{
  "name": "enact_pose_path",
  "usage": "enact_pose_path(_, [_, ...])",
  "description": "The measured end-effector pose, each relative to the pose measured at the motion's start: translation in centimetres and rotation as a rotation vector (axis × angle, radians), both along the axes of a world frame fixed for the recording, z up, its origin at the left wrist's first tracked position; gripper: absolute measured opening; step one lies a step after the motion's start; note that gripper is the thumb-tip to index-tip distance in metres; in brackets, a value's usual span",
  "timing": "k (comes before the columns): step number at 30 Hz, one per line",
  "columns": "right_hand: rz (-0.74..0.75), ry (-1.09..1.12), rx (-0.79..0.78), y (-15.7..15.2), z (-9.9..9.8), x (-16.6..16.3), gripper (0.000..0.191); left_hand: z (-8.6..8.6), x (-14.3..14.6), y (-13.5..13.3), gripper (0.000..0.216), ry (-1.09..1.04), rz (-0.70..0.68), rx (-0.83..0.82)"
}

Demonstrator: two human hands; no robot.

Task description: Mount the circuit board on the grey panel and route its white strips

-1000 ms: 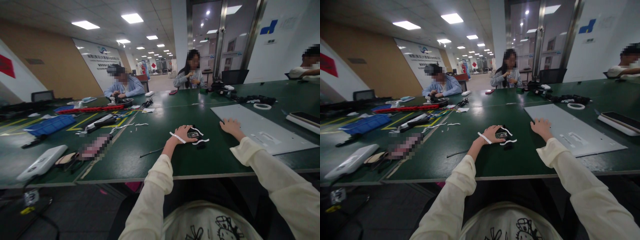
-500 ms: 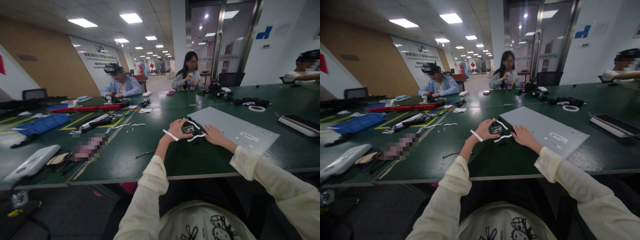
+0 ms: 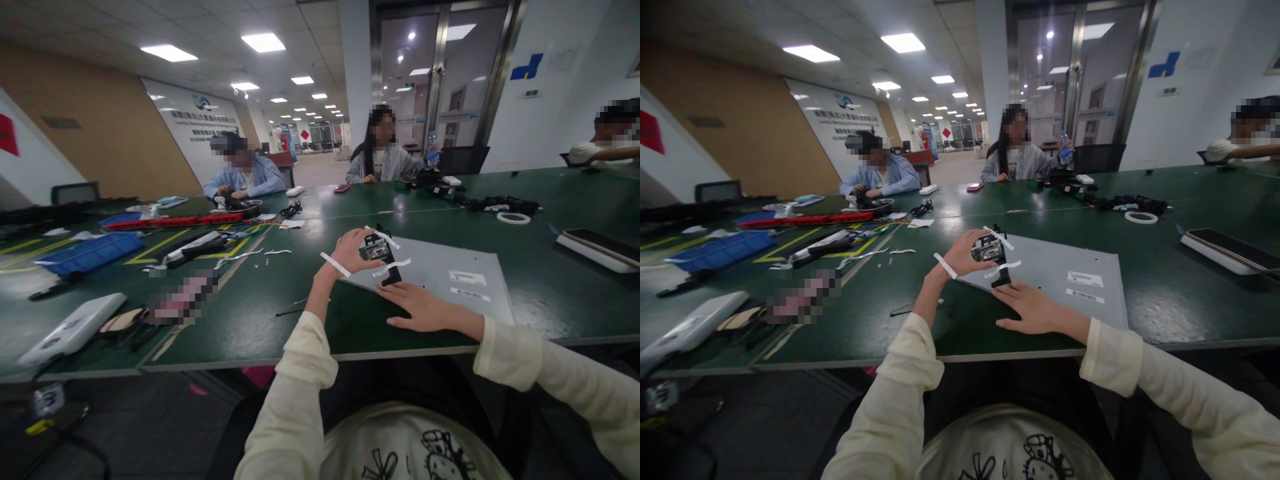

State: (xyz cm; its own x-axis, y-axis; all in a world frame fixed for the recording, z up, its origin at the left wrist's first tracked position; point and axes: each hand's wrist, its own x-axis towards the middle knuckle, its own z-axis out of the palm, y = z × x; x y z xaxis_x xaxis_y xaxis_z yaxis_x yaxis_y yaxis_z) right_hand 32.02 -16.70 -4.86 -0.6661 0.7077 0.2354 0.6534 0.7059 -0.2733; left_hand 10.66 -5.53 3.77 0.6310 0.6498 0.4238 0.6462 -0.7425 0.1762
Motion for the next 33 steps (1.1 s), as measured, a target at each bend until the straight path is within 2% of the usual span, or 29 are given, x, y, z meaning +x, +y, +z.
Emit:
enact_pose_path(5, [0.181, 0.025, -0.074, -2.8, 1.1, -0.7, 0.077, -0.6, 1.4, -0.2, 0.084, 0.040, -0.025, -0.019])
enact_pose_path(10, [0.296, 0.061, -0.051, -4.3, 1.7, -1.3, 0.070, -2.0, 2.5, -0.4, 0.087, 0.102, -0.036, -0.056])
enact_pose_path(19, [0.373, 0.074, -0.039, -4.4, 1.8, -1.6, 0.065, -4.3, 3.3, 0.1, 0.092, 0.150, -0.038, -0.183])
enact_pose_path(24, [0.375, 0.077, -0.017, -4.4, 1.7, -1.7, 0.061, -5.4, 3.6, 0.7, 0.095, 0.143, -0.021, -0.196])
enact_pose_path(33, [0.378, 0.085, -0.018, -4.3, 1.8, -1.7, 0.058, -5.9, 3.5, 0.1, 0.091, 0.181, -0.037, -0.206])
